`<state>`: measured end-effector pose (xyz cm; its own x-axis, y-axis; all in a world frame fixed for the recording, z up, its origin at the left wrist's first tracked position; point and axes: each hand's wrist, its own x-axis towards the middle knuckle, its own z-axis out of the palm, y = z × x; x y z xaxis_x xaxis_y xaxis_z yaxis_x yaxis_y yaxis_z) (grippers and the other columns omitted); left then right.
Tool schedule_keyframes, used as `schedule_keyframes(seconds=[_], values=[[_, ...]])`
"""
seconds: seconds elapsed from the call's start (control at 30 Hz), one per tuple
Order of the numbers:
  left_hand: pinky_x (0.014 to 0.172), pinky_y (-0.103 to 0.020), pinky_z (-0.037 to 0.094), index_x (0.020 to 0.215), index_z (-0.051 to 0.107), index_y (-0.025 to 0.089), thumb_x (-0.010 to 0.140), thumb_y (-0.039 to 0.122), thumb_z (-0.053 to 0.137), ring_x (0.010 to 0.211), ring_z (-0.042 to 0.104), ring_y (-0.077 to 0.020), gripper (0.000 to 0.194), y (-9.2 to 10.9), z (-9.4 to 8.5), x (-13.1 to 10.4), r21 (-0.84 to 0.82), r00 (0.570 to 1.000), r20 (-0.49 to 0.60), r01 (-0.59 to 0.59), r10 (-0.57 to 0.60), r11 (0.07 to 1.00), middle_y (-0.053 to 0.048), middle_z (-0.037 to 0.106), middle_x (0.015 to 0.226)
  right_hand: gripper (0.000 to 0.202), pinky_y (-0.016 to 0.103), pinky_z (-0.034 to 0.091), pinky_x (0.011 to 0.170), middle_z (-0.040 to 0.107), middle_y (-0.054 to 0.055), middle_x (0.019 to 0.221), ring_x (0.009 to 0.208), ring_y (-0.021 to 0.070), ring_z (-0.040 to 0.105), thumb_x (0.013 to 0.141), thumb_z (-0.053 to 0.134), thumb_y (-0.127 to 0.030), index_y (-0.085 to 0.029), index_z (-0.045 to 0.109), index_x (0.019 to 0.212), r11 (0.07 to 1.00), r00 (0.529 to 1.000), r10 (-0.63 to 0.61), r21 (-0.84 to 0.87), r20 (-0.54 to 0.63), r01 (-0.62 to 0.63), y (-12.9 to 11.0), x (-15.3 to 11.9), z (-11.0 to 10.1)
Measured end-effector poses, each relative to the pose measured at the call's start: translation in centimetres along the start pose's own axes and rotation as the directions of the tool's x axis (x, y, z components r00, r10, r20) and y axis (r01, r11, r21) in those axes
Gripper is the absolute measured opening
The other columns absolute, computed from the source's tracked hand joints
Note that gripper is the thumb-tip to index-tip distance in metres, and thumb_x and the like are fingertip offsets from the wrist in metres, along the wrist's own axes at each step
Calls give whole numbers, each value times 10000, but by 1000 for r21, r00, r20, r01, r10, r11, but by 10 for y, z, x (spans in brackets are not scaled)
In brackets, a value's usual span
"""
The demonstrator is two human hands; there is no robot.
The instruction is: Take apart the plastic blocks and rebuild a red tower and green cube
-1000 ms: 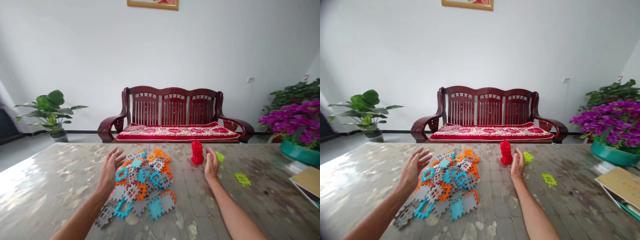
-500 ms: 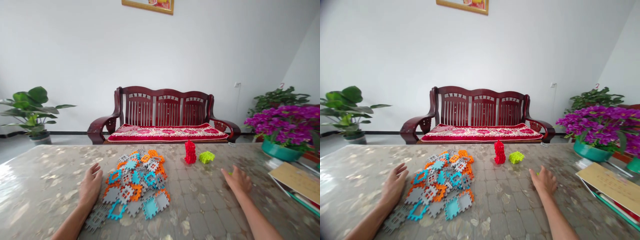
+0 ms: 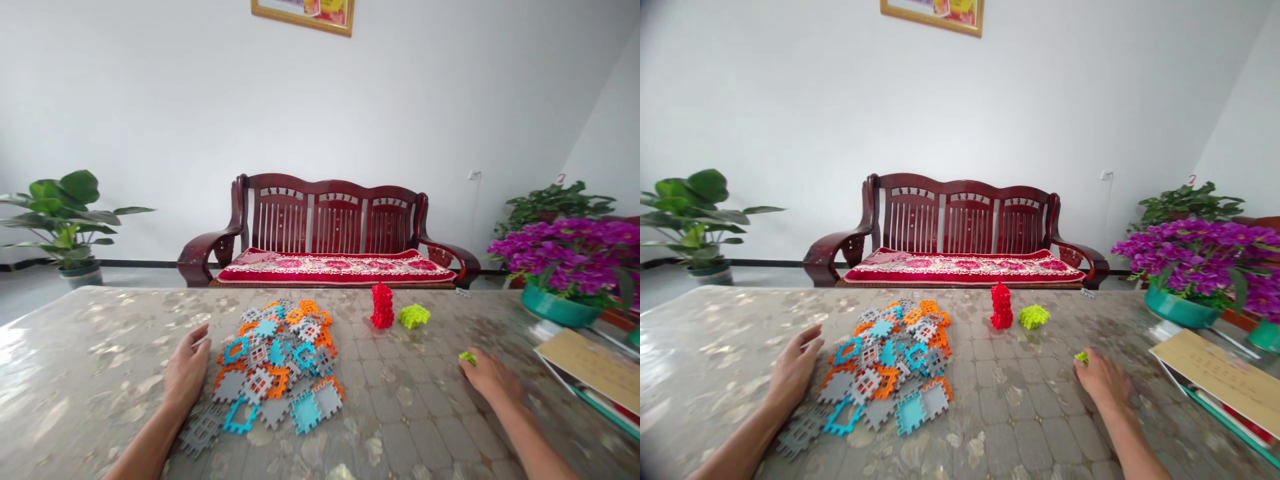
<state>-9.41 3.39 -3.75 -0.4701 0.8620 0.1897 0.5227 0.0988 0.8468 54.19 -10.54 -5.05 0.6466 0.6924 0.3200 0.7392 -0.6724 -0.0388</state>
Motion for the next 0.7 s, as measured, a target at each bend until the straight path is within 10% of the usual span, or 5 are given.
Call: schedule_keyframes(seconds=[0.17,0.4,0.7], values=[[959,-476,470,1272,620,224,822,386,502,1057,642,-332,493,6,-3,-2,54,999,18,26,-27,998,-99,708,1129,361,414,493,768,749,133,896,814,306,695,873,416,-365,-259,718,1037,985,989,-146,93,-1,146,-5,-9,-5],[933,-462,482,1281,618,194,832,383,479,1049,644,-331,507,14,-7,-6,68,999,27,28,-29,997,-120,702,1147,472,379,542,665,760,120,900,720,269,706,758,450,-390,-147,718,1061,759,990,-42,648,131,-54,-36,3,0],[943,-436,476,1320,594,214,865,397,442,1068,642,-310,513,8,-3,0,115,997,65,23,-31,993,-106,699,1159,496,384,464,965,704,185,1159,1098,310,656,767,574,-322,-90,651,1198,924,955,-295,262,20,280,-46,-12,-7]])
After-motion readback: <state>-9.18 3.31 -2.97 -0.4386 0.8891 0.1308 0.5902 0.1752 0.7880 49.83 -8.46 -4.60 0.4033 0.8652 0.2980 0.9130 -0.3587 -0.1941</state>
